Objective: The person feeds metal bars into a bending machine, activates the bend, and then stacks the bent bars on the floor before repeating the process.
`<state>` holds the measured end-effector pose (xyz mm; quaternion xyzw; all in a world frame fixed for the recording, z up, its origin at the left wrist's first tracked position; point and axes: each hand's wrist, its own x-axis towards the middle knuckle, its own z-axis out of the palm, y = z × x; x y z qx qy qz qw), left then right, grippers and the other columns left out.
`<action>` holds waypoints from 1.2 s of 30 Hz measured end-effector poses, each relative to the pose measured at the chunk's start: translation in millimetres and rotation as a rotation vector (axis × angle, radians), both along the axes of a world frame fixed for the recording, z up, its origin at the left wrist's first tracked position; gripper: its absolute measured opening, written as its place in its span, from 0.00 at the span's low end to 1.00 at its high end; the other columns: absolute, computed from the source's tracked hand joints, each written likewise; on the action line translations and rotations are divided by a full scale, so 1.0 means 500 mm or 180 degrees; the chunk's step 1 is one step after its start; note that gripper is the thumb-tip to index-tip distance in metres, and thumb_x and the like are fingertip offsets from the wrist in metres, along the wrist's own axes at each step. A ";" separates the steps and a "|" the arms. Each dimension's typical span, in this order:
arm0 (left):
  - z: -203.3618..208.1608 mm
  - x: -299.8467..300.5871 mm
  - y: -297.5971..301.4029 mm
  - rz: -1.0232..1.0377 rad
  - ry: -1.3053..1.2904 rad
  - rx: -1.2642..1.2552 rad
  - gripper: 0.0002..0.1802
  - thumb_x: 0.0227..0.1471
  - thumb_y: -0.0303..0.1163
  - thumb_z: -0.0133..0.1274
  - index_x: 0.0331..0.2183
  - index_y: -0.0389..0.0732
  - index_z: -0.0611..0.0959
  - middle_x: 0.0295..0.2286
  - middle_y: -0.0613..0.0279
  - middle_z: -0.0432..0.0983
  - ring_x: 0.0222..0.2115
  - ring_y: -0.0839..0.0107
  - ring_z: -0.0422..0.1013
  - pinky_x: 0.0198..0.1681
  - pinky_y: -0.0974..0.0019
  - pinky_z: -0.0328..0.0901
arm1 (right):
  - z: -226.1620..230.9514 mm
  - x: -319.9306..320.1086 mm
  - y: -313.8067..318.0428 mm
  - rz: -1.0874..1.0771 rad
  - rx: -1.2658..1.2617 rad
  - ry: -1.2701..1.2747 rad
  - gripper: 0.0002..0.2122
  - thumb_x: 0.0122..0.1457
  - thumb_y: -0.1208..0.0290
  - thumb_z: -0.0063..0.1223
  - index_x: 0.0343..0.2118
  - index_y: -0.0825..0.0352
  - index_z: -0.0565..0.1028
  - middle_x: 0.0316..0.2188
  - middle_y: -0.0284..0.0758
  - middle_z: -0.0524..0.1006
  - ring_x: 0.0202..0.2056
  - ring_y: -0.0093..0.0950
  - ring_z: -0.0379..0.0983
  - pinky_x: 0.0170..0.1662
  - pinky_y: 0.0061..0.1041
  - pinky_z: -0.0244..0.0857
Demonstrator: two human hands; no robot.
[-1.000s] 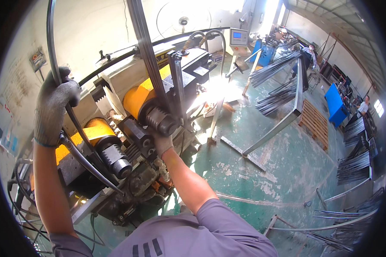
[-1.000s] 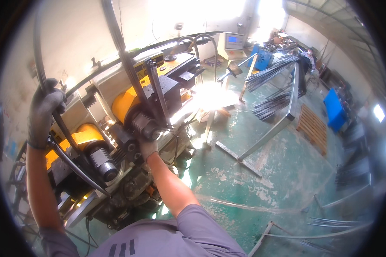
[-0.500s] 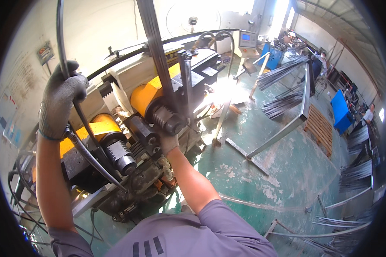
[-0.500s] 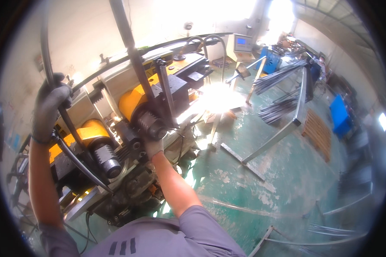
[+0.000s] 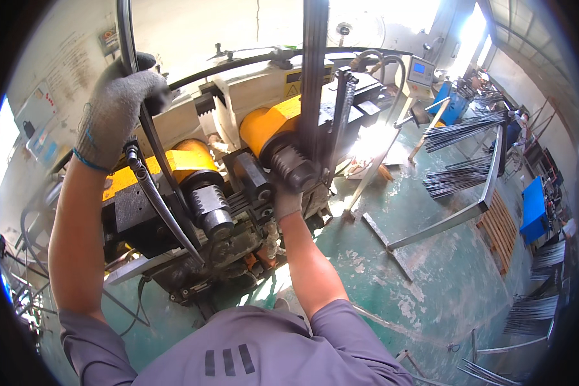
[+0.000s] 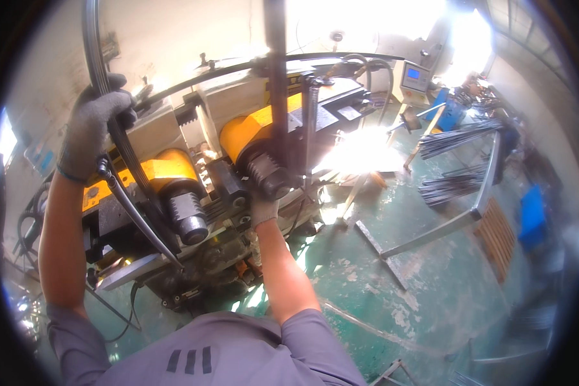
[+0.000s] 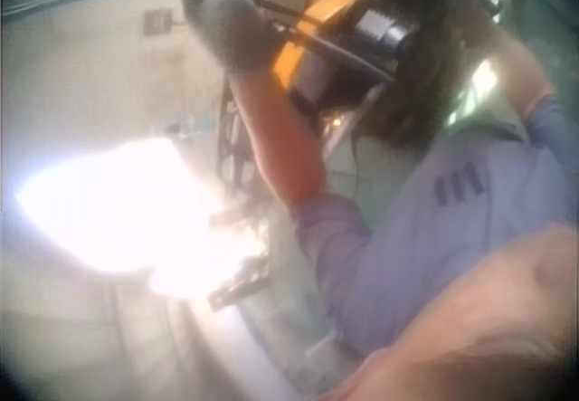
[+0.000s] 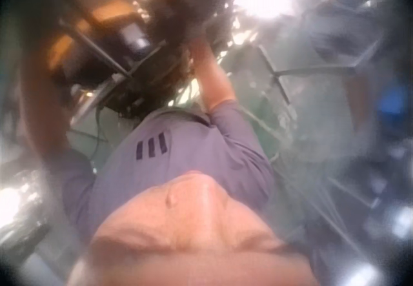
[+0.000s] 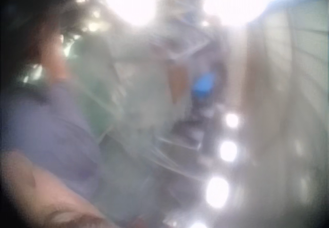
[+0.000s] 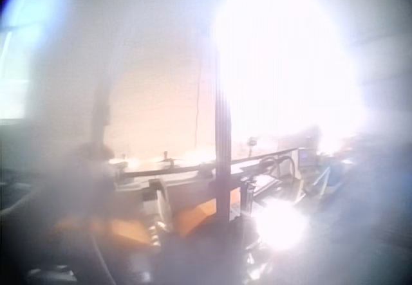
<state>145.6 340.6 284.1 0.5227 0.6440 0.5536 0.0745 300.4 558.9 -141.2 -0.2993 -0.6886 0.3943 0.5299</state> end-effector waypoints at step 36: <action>0.002 -0.028 -0.060 0.0272 0.0592 -0.0741 0.27 0.55 0.39 0.65 0.54 0.37 0.81 0.38 0.55 0.85 0.41 0.62 0.81 0.53 0.58 0.74 | 0.092 0.028 -0.061 0.0658 -0.2313 0.1115 0.16 0.56 0.81 0.60 0.48 0.77 0.82 0.46 0.39 0.82 0.48 0.30 0.79 0.53 0.29 0.73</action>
